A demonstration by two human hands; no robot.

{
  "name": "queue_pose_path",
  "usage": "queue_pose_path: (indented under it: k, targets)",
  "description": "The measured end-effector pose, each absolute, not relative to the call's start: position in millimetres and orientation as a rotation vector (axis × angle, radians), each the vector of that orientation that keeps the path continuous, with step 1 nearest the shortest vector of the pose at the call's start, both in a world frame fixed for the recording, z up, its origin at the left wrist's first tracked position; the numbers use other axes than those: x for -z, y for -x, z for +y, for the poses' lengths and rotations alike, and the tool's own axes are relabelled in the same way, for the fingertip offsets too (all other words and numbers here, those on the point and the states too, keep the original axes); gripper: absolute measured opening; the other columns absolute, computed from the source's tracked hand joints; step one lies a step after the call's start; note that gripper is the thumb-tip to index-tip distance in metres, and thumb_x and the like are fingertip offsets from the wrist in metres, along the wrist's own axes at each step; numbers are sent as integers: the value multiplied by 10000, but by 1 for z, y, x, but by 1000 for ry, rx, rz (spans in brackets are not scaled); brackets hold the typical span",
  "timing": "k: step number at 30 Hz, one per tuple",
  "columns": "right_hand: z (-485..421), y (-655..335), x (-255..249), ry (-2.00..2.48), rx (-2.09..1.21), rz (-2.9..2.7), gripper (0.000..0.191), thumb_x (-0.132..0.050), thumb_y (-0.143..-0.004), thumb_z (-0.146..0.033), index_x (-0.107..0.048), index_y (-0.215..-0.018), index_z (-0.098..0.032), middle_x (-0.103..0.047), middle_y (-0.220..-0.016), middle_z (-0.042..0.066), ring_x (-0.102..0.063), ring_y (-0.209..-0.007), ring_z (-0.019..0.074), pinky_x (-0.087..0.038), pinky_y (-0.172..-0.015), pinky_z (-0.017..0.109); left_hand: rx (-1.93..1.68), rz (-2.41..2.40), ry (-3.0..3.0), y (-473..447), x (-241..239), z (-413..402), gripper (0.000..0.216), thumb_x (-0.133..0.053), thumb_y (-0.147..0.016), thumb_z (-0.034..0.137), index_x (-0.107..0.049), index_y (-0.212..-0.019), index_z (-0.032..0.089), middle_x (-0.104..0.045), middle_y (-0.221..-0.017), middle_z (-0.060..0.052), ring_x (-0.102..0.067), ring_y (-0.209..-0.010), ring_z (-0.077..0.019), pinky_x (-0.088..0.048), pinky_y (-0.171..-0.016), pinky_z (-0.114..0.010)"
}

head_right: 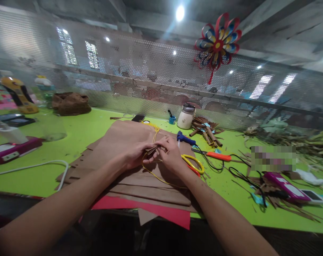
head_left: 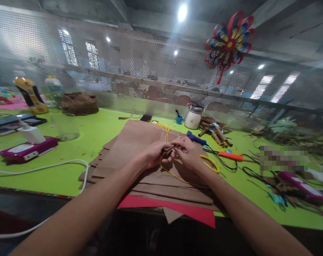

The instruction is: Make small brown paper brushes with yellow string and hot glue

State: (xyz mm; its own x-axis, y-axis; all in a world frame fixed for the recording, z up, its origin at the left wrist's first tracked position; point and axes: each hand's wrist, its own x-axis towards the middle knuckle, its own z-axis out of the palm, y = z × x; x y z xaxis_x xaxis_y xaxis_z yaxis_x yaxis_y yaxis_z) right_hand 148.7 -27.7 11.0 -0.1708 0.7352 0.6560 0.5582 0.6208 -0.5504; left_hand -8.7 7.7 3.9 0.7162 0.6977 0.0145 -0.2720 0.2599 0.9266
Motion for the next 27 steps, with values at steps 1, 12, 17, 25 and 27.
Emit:
queue_pose_path:
  k: [1,12,17,25,27]
  targets:
    - [-28,-149,-11,1049,-225,-1852,223,-518,-783,-139,-687,-905,-221,-539,-794,35,-525,-794,172,-453,-691,305,-684,443,-1133,9,-4,8,194,-475,-796,243,-581,-731,94,-562,-644,-58,-505,-522,-105,-303,-403,-183]
    - [-25,-150,-7,1038,-192,-1880,305,-458,-774,-102,-700,-935,-196,-535,-790,42,-529,-782,165,-453,-703,302,-660,515,-1104,9,-11,0,146,-490,-813,180,-597,-782,86,-575,-680,-54,-539,-579,-93,-397,-501,-172]
    - [-24,-150,-5,1050,-170,-1872,339,-462,-753,-98,-677,-993,-202,-545,-815,37,-530,-761,155,-464,-676,282,-631,528,-1107,10,-13,0,237,-428,-852,223,-581,-740,81,-580,-637,-67,-543,-497,-112,-368,-431,-192]
    - [17,-209,-17,1638,-1,-1730,338,-425,-821,-238,-655,-1042,-127,-667,-987,94,-614,-869,189,-488,-759,304,-682,580,-960,10,-10,5,203,-420,-849,212,-564,-793,81,-596,-613,-74,-572,-494,-130,-392,-422,-194]
    - [34,-233,-23,1751,-5,-1754,342,-412,-829,-229,-675,-1010,-104,-696,-924,109,-637,-823,214,-494,-727,321,-696,586,-901,10,-10,6,191,-414,-849,195,-560,-809,78,-601,-618,-78,-578,-504,-129,-423,-448,-198]
